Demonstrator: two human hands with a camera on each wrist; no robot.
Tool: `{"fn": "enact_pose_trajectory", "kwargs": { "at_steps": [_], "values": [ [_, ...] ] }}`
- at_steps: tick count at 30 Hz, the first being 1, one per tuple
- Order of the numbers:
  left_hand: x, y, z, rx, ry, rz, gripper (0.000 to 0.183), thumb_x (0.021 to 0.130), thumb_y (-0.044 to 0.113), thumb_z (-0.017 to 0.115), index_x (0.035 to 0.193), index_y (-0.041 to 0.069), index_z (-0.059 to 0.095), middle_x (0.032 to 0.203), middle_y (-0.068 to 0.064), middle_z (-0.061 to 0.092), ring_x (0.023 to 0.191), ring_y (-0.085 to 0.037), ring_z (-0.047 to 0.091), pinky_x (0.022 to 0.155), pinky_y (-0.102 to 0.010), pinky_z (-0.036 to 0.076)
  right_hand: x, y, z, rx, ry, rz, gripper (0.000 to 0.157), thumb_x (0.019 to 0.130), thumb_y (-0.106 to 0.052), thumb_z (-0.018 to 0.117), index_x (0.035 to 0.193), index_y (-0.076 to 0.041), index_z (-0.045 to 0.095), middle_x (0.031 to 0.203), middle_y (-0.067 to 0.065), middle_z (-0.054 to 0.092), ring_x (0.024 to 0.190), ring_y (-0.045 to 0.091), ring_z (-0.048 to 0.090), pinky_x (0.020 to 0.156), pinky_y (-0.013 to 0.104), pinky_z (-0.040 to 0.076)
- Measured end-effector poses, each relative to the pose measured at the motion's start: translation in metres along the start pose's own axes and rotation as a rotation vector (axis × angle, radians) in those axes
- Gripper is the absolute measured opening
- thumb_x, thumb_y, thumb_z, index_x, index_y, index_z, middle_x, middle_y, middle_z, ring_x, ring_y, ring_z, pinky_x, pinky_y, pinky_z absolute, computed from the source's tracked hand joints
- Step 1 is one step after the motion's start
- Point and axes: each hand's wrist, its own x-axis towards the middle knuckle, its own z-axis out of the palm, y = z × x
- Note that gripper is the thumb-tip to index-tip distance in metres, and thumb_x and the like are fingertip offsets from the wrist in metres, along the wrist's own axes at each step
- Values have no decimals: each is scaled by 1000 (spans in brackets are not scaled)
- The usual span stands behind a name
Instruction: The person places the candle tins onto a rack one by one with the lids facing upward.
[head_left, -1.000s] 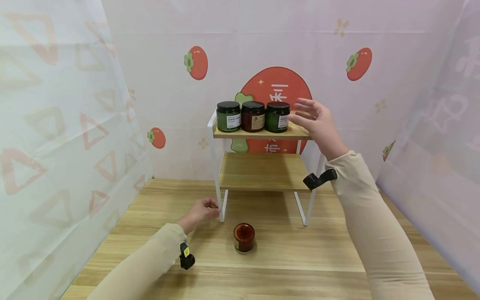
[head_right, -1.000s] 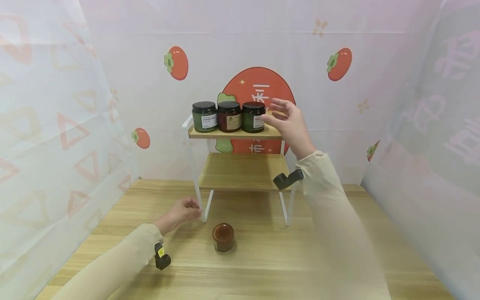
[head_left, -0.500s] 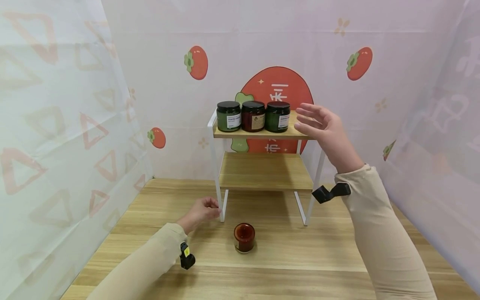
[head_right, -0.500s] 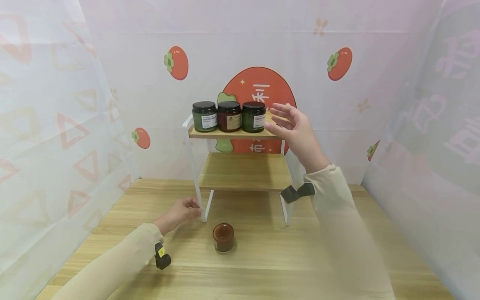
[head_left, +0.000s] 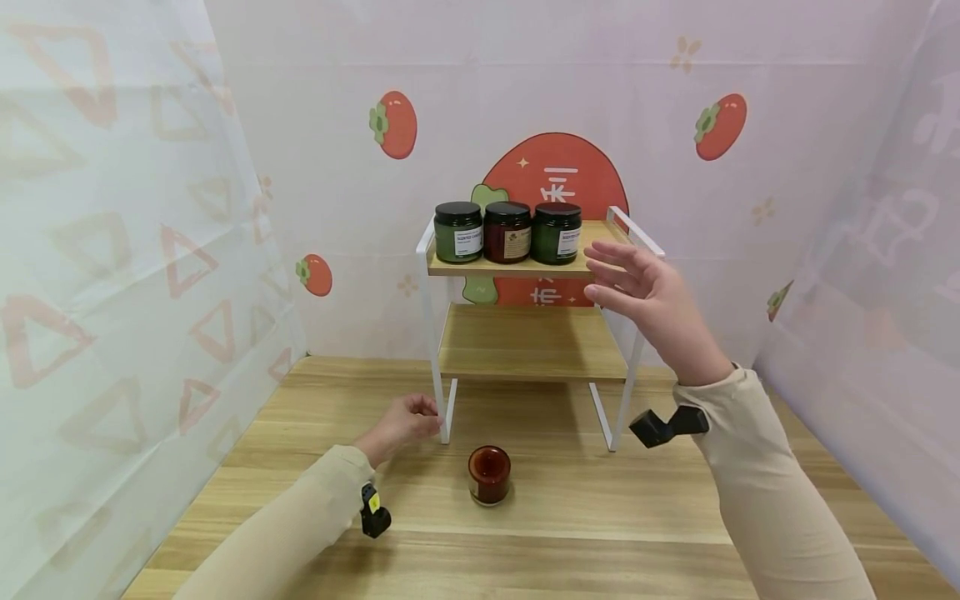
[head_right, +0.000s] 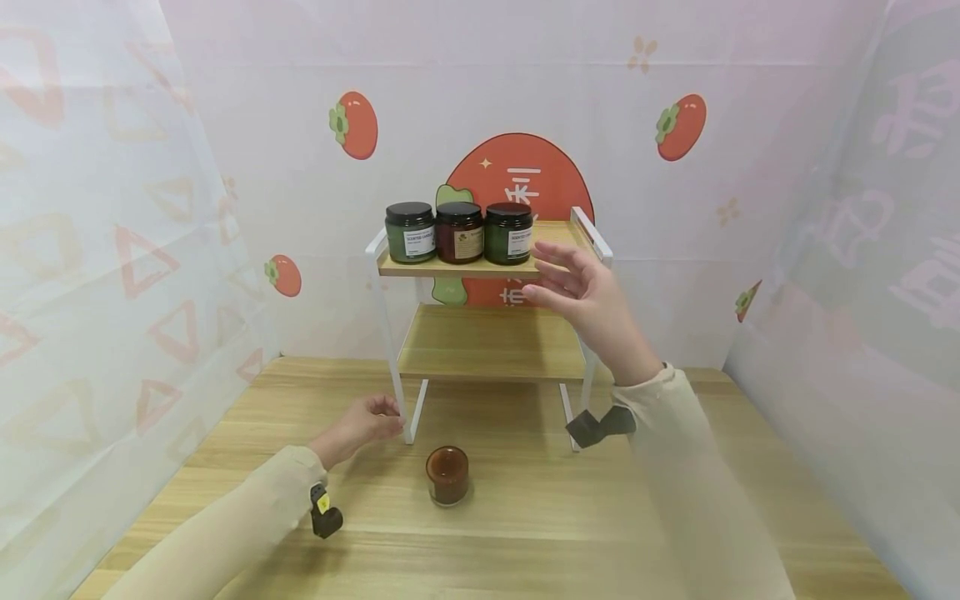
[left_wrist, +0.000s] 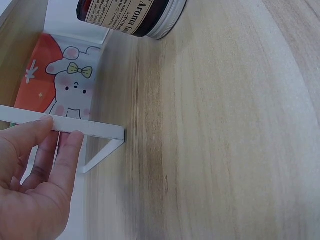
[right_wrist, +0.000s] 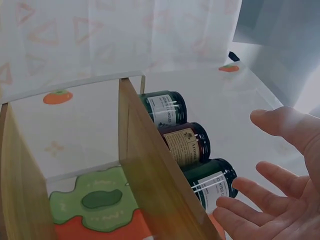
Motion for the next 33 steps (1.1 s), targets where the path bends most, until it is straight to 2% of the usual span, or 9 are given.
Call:
{"fn": "enact_pose_trajectory", "kwargs": {
  "at_steps": [6, 11, 19, 26, 28, 33],
  "values": [
    [-1, 1, 0, -1, -2, 0, 13, 88, -3, 65, 97, -3, 55, 87, -5, 57, 78, -13, 62, 81, -36, 58, -12, 9, 8, -6, -22, 0, 55, 91, -13, 68, 140, -5, 45, 146, 14, 46, 131, 16, 50, 95, 15, 48],
    [-1, 1, 0, -2, -11, 6, 14, 88, -4, 64, 98, -6, 54, 87, -5, 57, 78, -13, 62, 81, -36, 58, -22, 19, 14, -1, -38, -3, 53, 90, -11, 68, 138, -4, 46, 144, 10, 49, 131, 17, 50, 98, 17, 46],
    [-2, 2, 0, -11, -20, 11, 14, 88, -5, 63, 99, -7, 54, 86, -5, 57, 79, -13, 62, 81, -33, 58, -36, 41, 25, 22, -60, 2, 53, 89, -9, 70, 136, -2, 47, 142, 15, 49, 127, 13, 52, 103, 21, 44],
    [-4, 3, 1, -17, -10, 5, 13, 88, -6, 63, 98, -7, 54, 86, -6, 57, 79, -14, 62, 78, -29, 58, -44, 59, 36, 22, -91, 25, 51, 87, -7, 71, 133, 1, 49, 138, 18, 52, 118, -1, 55, 100, 19, 46],
    [-4, 4, 1, -17, -10, 6, 14, 88, -6, 62, 98, -7, 54, 86, -6, 57, 79, -14, 62, 80, -31, 58, -46, 65, 39, 23, -101, 39, 51, 87, -6, 71, 132, 2, 50, 138, 19, 52, 118, 2, 56, 100, 21, 47],
    [-5, 6, 1, -17, -7, 5, 14, 88, -6, 63, 98, -8, 53, 86, -6, 57, 80, -14, 62, 83, -36, 58, -52, 79, 50, 49, -142, 81, 52, 87, -7, 71, 133, 2, 50, 139, 25, 49, 128, 30, 51, 102, 25, 46]
  ]
}}
